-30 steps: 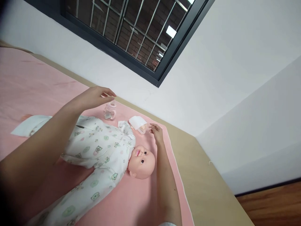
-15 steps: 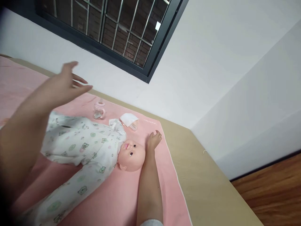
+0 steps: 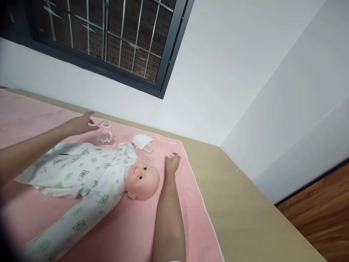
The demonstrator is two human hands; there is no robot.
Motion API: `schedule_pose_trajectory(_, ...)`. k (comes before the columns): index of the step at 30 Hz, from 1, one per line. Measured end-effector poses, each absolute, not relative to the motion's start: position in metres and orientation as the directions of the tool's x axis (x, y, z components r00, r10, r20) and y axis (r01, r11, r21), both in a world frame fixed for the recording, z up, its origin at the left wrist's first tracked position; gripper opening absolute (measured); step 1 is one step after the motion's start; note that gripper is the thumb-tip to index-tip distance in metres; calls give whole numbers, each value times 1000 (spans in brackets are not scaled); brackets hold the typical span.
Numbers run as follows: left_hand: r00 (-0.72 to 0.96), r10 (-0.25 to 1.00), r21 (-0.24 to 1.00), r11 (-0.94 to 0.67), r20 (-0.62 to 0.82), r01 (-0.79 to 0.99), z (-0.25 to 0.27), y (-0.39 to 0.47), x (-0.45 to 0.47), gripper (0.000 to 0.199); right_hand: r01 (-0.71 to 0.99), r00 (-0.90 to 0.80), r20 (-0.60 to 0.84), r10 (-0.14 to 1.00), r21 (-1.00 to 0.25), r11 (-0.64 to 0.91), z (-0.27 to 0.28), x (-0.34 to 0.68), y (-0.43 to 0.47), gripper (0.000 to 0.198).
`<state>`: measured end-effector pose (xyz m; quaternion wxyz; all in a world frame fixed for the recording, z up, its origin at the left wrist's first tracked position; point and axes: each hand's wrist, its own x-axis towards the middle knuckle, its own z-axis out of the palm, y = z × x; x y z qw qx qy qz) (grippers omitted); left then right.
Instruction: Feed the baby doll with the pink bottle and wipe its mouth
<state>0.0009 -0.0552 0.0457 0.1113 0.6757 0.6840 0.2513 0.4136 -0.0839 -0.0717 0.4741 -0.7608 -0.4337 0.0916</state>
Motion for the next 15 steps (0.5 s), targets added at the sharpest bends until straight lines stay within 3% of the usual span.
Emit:
schedule_pose_trajectory(5, -60, 990, 573, -24, 128, 819, 15, -37, 2, 89, 578, 611, 297, 734, -800, -158, -69, 412, -84, 46)
schedule_pose_trajectory(15, -26, 988, 640, -79, 153, 764, -5, -19, 9, 90, 580, 600, 275, 751, -796, -173, -73, 415, -79, 45)
